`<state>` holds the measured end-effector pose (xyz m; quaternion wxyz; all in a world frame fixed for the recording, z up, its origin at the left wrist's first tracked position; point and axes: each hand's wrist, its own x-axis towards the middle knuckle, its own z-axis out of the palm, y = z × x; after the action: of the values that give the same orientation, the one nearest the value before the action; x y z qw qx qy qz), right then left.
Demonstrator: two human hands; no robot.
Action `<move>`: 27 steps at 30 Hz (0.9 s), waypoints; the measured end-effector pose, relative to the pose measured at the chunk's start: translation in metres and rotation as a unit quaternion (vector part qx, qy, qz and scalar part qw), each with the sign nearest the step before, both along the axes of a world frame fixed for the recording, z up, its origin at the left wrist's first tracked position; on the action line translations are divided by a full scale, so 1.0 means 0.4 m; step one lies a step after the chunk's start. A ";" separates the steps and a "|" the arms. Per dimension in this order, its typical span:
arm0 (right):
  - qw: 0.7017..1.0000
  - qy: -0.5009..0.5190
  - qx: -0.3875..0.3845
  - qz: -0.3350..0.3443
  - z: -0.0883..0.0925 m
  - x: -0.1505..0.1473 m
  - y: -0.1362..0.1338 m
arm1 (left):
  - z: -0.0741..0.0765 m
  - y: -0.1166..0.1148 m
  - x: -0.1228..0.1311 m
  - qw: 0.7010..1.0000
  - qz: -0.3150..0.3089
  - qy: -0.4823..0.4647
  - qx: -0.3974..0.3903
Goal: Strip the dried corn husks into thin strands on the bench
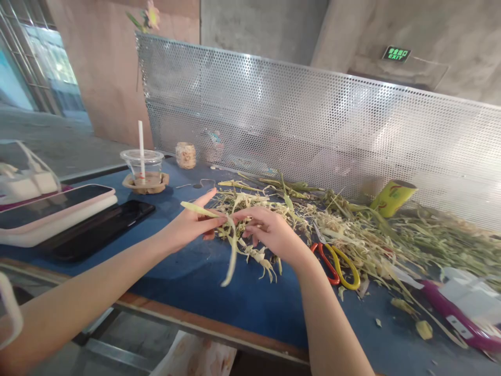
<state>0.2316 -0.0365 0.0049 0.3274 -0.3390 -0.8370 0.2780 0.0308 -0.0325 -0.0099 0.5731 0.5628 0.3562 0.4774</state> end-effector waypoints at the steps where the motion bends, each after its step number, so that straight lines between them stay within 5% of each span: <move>1: 1.000 -0.010 0.019 0.013 0.000 0.000 0.000 | 0.002 0.000 0.000 1.000 0.003 -0.004 -0.002; 7: 0.949 -0.102 0.295 -0.033 0.001 -0.012 -0.013 | 0.005 -0.002 -0.001 1.000 0.017 0.015 -0.015; 16: 0.870 -0.191 0.455 0.010 -0.015 -0.078 -0.049 | 0.001 -0.002 0.008 0.999 0.008 -0.021 -0.040; 20: 0.850 -0.211 0.483 0.014 -0.033 -0.081 -0.033 | -0.006 0.000 0.008 0.999 -0.011 -0.030 -0.042; 27: 0.897 -0.194 0.395 -0.042 -0.032 -0.082 -0.045 | -0.001 -0.005 0.009 0.995 -0.043 -0.043 -0.073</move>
<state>0.1986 -0.0543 -0.0079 0.2772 -0.2641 -0.9097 -0.1606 0.0343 -0.0343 -0.0102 0.6473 0.5133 0.3408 0.4487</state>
